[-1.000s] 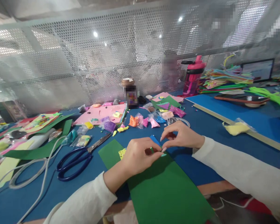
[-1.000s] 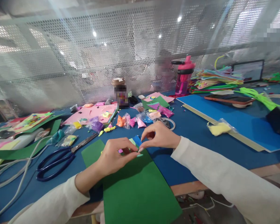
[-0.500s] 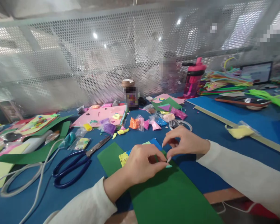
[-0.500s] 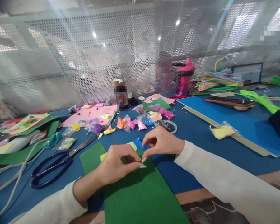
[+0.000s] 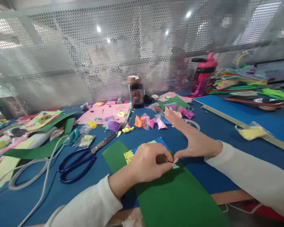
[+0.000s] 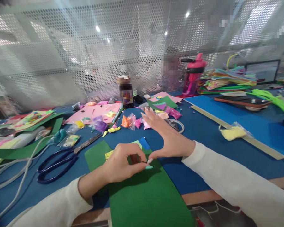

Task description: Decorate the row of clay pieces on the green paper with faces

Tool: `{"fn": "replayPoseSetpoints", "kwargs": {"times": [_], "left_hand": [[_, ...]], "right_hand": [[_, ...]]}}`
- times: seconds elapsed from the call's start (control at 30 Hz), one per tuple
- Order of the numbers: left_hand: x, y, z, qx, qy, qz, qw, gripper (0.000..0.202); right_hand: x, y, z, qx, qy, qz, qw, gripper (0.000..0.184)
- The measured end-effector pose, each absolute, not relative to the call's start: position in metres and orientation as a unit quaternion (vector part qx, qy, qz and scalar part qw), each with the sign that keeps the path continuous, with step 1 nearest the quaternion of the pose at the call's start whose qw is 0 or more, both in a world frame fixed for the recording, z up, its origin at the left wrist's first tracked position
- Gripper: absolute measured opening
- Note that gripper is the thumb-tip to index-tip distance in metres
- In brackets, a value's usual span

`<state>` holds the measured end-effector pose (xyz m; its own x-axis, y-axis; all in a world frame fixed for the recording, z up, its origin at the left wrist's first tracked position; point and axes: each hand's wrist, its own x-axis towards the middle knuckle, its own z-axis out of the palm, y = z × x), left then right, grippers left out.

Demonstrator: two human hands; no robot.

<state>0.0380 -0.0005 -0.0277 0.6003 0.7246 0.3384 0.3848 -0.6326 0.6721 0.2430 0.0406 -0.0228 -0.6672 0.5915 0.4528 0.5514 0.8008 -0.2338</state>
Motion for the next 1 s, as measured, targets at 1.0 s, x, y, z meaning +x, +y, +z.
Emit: {"fn": "replayPoseSetpoints", "kwargs": {"times": [1.0], "left_hand": [[0.0361, 0.0025, -0.0269, 0.869, 0.320, 0.275, 0.260, 0.002]], "right_hand": [[0.2462, 0.0452, -0.0251, -0.343, -0.897, 0.066, 0.271, 0.071]]}}
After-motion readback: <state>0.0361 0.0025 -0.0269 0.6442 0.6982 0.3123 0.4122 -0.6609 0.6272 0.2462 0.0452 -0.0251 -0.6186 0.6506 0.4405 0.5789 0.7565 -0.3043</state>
